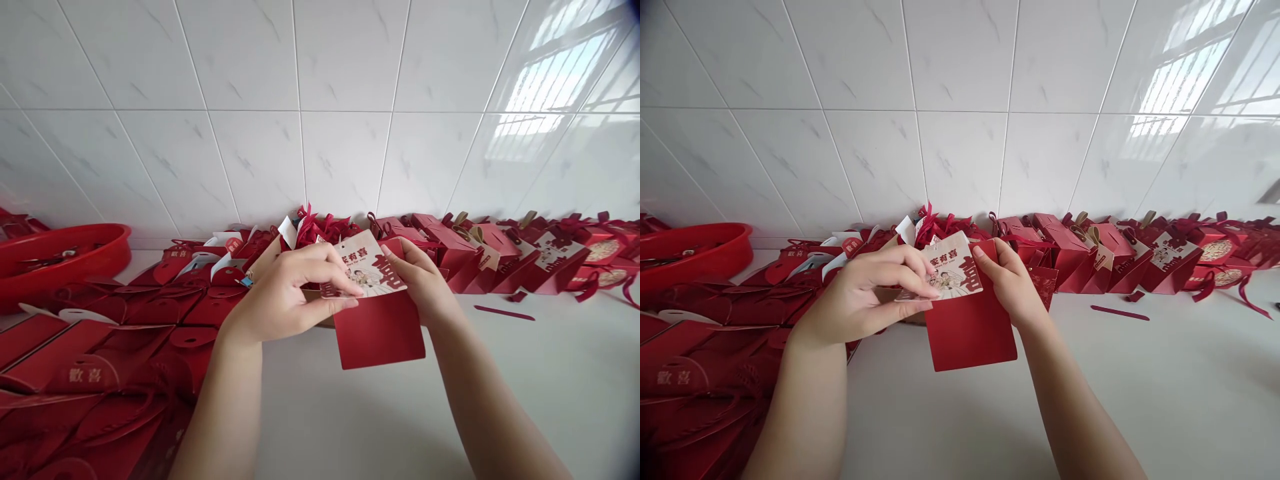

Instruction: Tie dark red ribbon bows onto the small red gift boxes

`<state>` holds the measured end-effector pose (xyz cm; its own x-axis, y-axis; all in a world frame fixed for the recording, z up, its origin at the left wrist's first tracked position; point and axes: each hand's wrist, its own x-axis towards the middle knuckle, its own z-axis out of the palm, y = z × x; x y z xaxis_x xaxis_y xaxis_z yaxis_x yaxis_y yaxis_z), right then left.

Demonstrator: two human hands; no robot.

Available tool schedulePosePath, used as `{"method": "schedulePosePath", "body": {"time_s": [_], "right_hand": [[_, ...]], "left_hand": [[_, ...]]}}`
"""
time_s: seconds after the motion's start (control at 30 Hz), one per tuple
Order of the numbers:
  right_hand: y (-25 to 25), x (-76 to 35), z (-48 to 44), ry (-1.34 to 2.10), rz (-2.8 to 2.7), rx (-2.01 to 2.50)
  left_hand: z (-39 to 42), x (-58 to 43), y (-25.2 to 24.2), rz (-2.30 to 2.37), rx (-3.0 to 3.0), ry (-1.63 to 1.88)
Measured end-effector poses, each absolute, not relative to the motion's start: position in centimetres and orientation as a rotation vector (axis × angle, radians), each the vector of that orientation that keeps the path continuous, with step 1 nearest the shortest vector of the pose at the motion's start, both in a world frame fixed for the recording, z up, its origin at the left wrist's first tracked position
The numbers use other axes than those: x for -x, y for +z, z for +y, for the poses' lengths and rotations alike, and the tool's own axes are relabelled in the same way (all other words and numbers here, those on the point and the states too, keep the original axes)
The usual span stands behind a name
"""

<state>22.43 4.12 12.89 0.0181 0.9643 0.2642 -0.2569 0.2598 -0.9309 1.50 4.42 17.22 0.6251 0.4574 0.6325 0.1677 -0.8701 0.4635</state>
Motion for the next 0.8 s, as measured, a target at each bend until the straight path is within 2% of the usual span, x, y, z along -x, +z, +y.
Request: {"method": "schedulePosePath", "body": {"time_s": [0.1, 0.17, 0.27, 0.33, 0.43, 0.6, 0.8], "right_hand": [[12.9, -22.5, 4.1, 1.103, -1.142, 0.816], [13.0, -22.4, 4.0, 1.100, -1.127, 0.804], [13.0, -22.1, 3.8, 1.073, -1.117, 0.750], [13.0, -21.8, 3.9, 0.999, -1.103, 0.706], [12.8, -21.1, 4.2, 0.851, -1.096, 0.662], [13.1, -20.8, 3.8, 0.656, -1.136, 0.603], [13.7, -20.9, 2.9, 0.282, -1.229, 0.643]], "left_hand": [[5.0, -1.9, 16.9, 0.360, -2.468, 1.071], [5.6, -2.4, 16.5, 0.412, -2.375, 1.317], [6.4, -3.5, 15.8, 0.834, -2.038, 1.749], [6.7, -4.3, 15.4, 0.926, -1.856, 1.660], [6.6, -5.6, 15.0, 0.717, -1.762, 1.391], [5.1, -6.7, 15.0, 0.633, -1.898, 1.625], [4.3, -5.6, 15.7, 0.542, -1.989, 1.652]]}}
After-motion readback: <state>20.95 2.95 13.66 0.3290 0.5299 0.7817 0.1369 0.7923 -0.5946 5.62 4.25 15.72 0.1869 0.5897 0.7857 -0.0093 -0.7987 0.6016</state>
